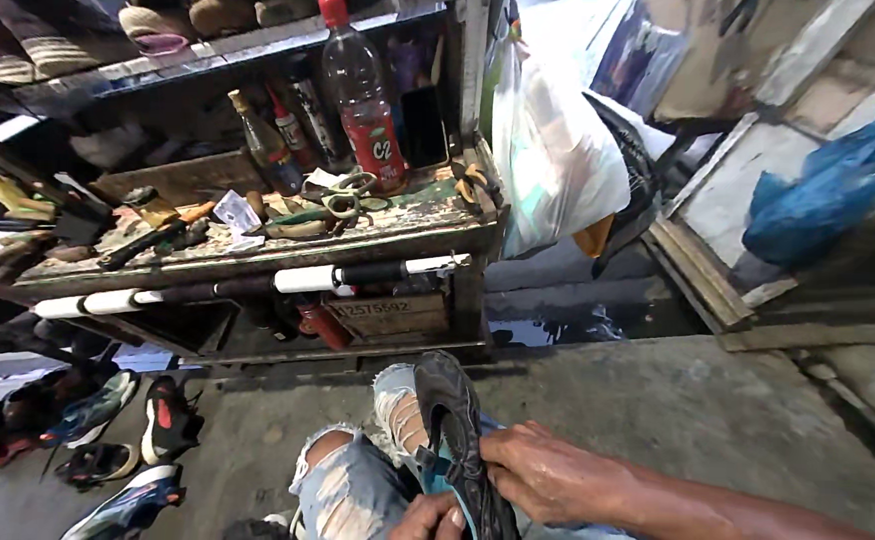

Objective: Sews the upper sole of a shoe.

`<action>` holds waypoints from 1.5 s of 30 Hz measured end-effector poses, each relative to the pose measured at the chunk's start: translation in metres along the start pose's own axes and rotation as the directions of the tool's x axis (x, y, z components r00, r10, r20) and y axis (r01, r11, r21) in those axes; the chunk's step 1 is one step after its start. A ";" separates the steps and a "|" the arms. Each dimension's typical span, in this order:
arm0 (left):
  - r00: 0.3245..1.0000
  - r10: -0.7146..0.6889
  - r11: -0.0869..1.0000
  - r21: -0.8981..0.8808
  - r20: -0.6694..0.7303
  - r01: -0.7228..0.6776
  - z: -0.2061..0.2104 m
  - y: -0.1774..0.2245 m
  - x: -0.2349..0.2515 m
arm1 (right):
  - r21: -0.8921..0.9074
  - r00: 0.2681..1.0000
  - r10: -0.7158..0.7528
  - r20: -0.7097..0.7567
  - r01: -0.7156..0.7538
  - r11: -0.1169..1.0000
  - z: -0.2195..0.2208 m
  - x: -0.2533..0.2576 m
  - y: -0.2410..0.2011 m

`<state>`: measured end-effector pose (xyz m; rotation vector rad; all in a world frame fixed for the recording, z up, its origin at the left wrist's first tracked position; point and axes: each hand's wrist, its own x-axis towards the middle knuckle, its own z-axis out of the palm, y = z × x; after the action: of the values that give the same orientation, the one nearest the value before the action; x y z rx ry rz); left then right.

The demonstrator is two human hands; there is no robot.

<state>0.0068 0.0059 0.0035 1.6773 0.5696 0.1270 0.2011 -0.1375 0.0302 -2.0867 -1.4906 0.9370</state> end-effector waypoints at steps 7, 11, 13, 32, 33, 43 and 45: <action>0.962 0.198 0.928 0.352 -0.189 -0.122 0.029 0.002 0.013 | -0.009 0.994 -0.070 -0.085 0.070 0.998 0.004 0.001 0.012; 0.964 0.229 0.896 0.418 -0.136 -0.154 0.030 0.002 0.012 | -0.022 0.987 -0.118 -0.107 0.116 0.993 0.007 0.000 0.016; 0.972 0.216 0.903 0.397 -0.092 -0.164 0.028 0.000 0.012 | -0.022 0.988 -0.119 -0.103 0.118 0.993 0.009 -0.001 0.016; 0.957 0.288 0.852 0.443 0.047 -0.278 0.039 -0.010 0.014 | 0.069 0.977 0.201 -0.075 -0.196 0.978 0.023 -0.019 0.017; 0.956 0.289 0.855 0.438 0.040 -0.277 0.040 -0.011 0.014 | 0.072 0.979 0.188 -0.082 -0.182 0.981 0.023 -0.018 0.017; 0.948 0.319 0.854 0.433 0.003 -0.289 0.039 -0.012 0.015 | 0.024 0.861 0.070 -0.504 -0.067 0.997 0.034 -0.036 0.055; 0.949 0.314 0.867 0.406 0.007 -0.290 0.039 -0.011 0.018 | 0.038 0.833 0.085 -0.546 -0.077 0.996 0.032 -0.038 0.062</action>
<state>0.0348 -0.0200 -0.0184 2.1695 0.3866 0.3048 0.2110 -0.1959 -0.0227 -2.1706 -1.0915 0.3131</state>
